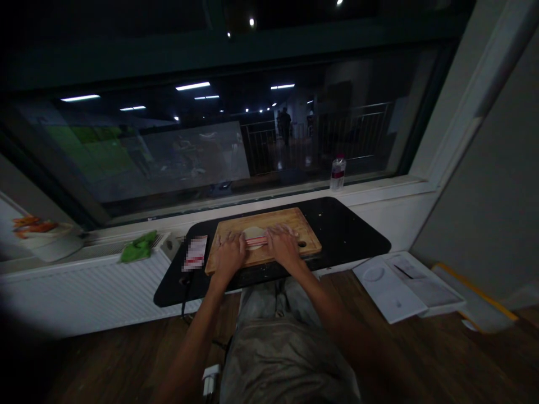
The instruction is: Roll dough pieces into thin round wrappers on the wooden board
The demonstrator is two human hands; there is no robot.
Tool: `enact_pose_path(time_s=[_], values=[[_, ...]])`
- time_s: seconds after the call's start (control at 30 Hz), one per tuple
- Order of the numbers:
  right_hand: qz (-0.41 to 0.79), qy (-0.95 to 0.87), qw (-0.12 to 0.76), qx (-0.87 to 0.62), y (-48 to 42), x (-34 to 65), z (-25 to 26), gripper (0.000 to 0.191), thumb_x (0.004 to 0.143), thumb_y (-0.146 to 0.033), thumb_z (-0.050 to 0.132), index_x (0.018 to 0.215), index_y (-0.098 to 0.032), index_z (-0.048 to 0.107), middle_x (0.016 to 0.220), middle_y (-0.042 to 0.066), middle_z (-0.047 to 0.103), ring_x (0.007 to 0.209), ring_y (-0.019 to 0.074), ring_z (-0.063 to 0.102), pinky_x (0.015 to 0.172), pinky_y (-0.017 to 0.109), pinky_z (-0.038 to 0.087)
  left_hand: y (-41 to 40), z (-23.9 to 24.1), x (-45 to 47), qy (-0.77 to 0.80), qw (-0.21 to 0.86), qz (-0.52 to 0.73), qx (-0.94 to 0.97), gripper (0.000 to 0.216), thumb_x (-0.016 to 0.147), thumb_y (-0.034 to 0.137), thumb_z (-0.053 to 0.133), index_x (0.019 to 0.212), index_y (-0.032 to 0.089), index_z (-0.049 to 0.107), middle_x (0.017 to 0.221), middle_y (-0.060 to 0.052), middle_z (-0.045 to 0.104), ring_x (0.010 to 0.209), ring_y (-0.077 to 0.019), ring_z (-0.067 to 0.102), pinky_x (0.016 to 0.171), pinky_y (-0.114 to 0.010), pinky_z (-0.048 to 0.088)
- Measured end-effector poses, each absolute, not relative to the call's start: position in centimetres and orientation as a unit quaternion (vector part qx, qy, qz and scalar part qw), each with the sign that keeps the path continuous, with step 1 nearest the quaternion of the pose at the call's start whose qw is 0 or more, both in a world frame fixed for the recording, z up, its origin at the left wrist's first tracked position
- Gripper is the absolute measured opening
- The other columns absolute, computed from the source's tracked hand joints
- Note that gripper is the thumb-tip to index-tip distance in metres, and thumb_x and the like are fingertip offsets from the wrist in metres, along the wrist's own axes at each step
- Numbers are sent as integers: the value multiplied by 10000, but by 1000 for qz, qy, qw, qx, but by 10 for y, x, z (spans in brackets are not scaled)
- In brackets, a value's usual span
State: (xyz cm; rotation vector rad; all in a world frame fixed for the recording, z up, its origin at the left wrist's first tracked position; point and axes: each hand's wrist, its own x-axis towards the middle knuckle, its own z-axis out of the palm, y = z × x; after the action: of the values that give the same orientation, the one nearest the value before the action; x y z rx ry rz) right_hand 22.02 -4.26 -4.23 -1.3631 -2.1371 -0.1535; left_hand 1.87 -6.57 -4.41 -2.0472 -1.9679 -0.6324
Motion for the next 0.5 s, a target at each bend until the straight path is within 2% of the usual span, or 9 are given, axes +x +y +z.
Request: enact_pose_path(time_s=[0.2,0.37,0.5], values=[[-73,-810,241,-530,-31,219,-33,425,1166,-309,404,1359,-188,763,1414,126,766,1485,287,565,1290,494,278,-52,-39,14,-669,102,-194,-710,521,1138,349,349,1489,171,692,1465,-186,728,1535,-383,526,1324,-673,252],[-90,-779,212,-583,-12,226,-21,488,1173,-380,381,1172,-194,833,1344,145,792,1387,310,630,1251,497,319,-36,-34,14,-687,88,-191,-696,484,1121,329,397,1482,212,698,1449,-189,737,1526,-391,528,1295,-704,249],[-102,-754,180,-623,3,228,-17,507,1150,-341,391,1106,-136,853,1256,196,810,1287,311,691,1160,442,421,-25,-26,14,-681,81,-173,-707,468,1111,315,405,1437,205,722,1394,-219,752,1476,-405,567,1252,-698,289]])
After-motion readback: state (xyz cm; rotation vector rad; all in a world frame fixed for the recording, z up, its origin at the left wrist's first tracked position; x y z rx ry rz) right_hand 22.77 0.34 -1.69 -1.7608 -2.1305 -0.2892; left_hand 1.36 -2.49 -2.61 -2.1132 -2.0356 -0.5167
